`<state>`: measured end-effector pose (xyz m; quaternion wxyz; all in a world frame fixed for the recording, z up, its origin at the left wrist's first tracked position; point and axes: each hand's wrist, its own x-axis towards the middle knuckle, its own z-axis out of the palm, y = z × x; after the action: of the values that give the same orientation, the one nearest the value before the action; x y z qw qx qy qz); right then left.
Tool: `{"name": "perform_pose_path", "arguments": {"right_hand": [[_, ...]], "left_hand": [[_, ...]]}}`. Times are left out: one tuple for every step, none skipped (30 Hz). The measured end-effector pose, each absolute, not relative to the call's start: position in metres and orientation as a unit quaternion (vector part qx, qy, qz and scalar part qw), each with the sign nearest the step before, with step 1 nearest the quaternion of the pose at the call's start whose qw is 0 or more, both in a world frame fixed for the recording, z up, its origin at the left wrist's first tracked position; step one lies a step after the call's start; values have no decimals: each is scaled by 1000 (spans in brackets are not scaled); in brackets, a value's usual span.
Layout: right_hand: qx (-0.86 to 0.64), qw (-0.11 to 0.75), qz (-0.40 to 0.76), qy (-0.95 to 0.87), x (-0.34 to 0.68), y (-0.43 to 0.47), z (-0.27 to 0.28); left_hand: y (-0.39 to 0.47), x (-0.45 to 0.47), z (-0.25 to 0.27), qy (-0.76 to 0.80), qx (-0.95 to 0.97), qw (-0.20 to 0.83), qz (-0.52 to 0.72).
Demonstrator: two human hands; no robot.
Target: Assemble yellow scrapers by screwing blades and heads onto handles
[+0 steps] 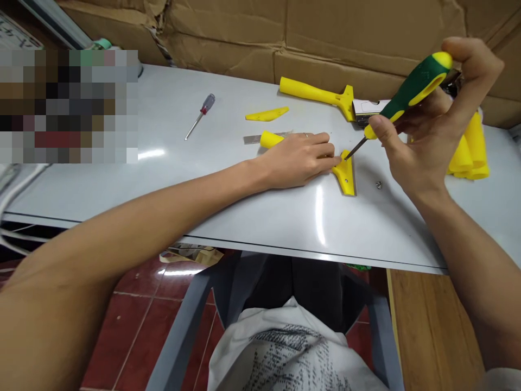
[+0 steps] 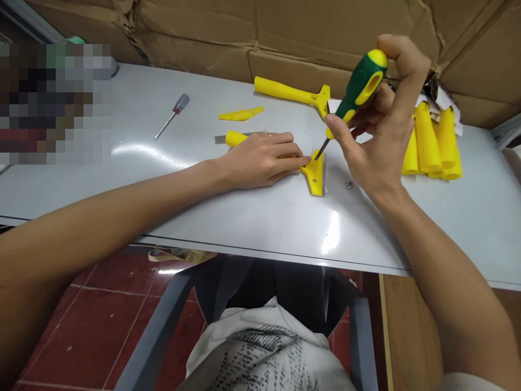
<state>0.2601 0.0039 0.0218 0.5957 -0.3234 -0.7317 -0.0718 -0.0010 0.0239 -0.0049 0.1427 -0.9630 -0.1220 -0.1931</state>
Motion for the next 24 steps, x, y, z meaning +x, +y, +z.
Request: {"name": "perform_pose_path", "arguments": {"right_hand": [[-312,599,-78,-733,261,5,23],[-302,601,-82,-736,263,7,24],[-297,601,-82,-737,265,8,25],[-299,600,-78,-738,267,9,25],[-304,601,-68,-736,268,11,25],[-310,601,-54,-735,269,12,24],[-308,603,-40,-735,269,12,23],[-301,605,-29,-737,269,13,21],[-294,607,-18,-738,268,13,20],[-288,606,-10,-742,268,14,18],[-282,606,-5,-744,268,14,16],[-278,605,-3,-746,268,15,15],[-278,605,0,-746,268,15,14],[-281,601,4,-748,268,15,13],[-280,598,5,-751,268,15,13],[-280,596,5,-753,269,15,13],[-284,593,7,-753,269,14,14],[-290,589,12,-754,270,14,14],[-294,589,14,-753,270,14,14],[-296,588,17,-752,271,14,15],[-299,585,24,-754,271,14,16],[-298,580,32,-757,271,13,16],[-295,576,42,-761,272,13,17],[-296,572,54,-764,271,12,18]], "left_hand": [[24,-1,-5,-120,-962,148,-193],[24,-1,-5,-120,-962,152,-194],[24,-1,-4,-121,-961,153,-194],[24,-1,-4,-121,-961,152,-194],[24,-1,-4,-122,-962,152,-194],[23,-1,-4,-122,-962,153,-192],[23,-1,-4,-122,-961,156,-191],[23,-1,-4,-123,-961,162,-190],[23,-1,-4,-124,-960,168,-188],[23,-1,-4,-124,-959,174,-188],[23,-1,-4,-124,-958,179,-187],[23,-1,-4,-123,-957,182,-187],[23,-1,-4,-121,-957,183,-188],[23,-1,-4,-119,-957,184,-190],[23,-1,-4,-118,-957,184,-191],[23,-1,-4,-117,-957,184,-192],[23,-1,-4,-117,-957,185,-192],[23,-1,-4,-118,-957,185,-192],[23,-1,-4,-120,-957,185,-190],[22,-1,-4,-121,-957,183,-189],[22,-1,-4,-121,-958,179,-188],[22,-1,-4,-122,-959,174,-189],[23,-1,-5,-124,-960,167,-190],[23,-1,-5,-125,-960,159,-192]]}}
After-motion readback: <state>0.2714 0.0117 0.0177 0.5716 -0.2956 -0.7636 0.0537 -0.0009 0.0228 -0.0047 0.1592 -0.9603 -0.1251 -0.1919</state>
